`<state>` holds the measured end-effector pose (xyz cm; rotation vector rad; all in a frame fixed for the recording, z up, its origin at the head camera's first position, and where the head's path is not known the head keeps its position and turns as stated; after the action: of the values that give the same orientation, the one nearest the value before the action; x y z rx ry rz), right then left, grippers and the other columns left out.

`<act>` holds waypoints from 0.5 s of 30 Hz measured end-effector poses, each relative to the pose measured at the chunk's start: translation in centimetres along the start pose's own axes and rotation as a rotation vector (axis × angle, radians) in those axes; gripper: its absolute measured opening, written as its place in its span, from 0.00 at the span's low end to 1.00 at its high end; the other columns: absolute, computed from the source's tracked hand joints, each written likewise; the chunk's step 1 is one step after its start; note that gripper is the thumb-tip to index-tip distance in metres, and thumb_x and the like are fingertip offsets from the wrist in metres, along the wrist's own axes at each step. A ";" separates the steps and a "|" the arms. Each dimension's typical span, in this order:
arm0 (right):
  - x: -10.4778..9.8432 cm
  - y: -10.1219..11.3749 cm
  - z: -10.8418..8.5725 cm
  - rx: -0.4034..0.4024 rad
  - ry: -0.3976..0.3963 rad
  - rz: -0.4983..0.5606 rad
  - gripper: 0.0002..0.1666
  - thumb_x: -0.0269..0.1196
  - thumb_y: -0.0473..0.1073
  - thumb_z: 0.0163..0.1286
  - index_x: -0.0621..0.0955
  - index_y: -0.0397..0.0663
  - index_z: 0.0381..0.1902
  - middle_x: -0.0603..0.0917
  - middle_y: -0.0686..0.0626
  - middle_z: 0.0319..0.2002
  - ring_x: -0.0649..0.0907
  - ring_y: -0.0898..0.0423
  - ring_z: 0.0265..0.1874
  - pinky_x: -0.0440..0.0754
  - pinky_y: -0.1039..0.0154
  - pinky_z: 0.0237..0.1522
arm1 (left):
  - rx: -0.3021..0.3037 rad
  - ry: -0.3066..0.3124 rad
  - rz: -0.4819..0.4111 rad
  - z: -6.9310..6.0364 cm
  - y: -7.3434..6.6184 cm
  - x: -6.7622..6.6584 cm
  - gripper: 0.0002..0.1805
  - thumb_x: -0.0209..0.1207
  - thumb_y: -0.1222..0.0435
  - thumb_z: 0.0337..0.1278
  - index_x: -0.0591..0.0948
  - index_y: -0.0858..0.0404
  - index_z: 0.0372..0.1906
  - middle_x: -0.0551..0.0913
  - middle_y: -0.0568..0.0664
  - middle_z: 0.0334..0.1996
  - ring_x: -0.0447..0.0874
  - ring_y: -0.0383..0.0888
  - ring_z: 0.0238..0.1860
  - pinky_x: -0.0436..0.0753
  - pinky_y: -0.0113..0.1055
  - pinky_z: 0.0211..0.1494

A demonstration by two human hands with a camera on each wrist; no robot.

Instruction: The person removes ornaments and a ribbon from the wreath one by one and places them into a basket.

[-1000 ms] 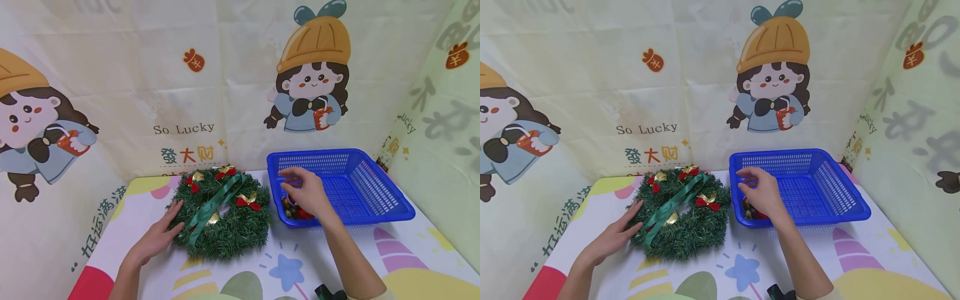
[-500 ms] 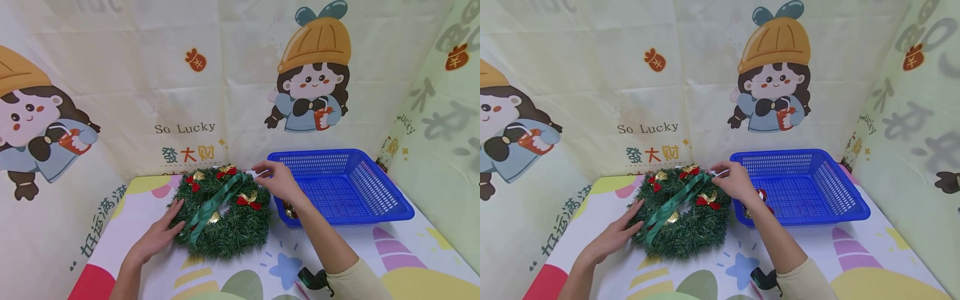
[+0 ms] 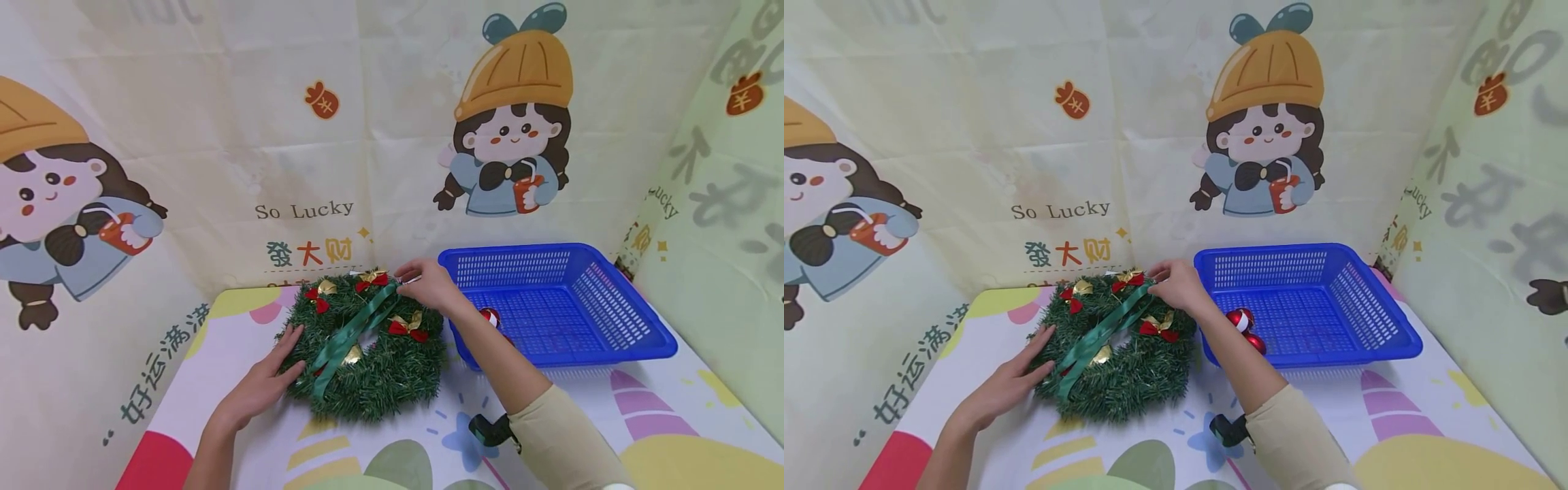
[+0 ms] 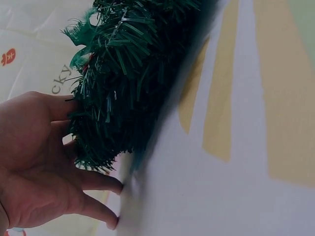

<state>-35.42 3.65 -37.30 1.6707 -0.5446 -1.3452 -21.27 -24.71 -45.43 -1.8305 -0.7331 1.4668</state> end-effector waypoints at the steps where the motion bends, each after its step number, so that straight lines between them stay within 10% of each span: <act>1: 0.2 0.0 0.2 0.009 0.008 -0.011 0.21 0.67 0.39 0.72 0.83 0.42 0.62 0.85 0.37 0.59 0.84 0.41 0.57 0.85 0.48 0.54 | 0.001 0.002 -0.004 0.0 0.0 0.0 0.39 0.49 0.51 0.83 0.43 0.46 0.86 0.32 0.51 0.86 0.31 0.67 0.84 0.44 0.72 0.79; 15: 1.8 -0.4 2.5 0.078 0.035 -0.168 0.21 0.69 0.36 0.70 0.84 0.42 0.60 0.85 0.37 0.58 0.89 0.44 0.45 0.89 0.53 0.46 | 0.014 0.003 -0.010 0.0 0.0 -0.1 0.40 0.51 0.53 0.82 0.44 0.47 0.86 0.33 0.52 0.86 0.32 0.68 0.84 0.45 0.72 0.79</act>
<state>-37.24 1.53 -38.57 1.8342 -0.4491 -1.4275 -21.33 -24.75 -45.37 -1.8157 -0.7275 1.4586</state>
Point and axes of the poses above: each hand's wrist, its own z-axis towards the middle knuckle, its own x-axis out of the palm, y = z × x, the point moved 8 cm from there along z, towards the middle knuckle
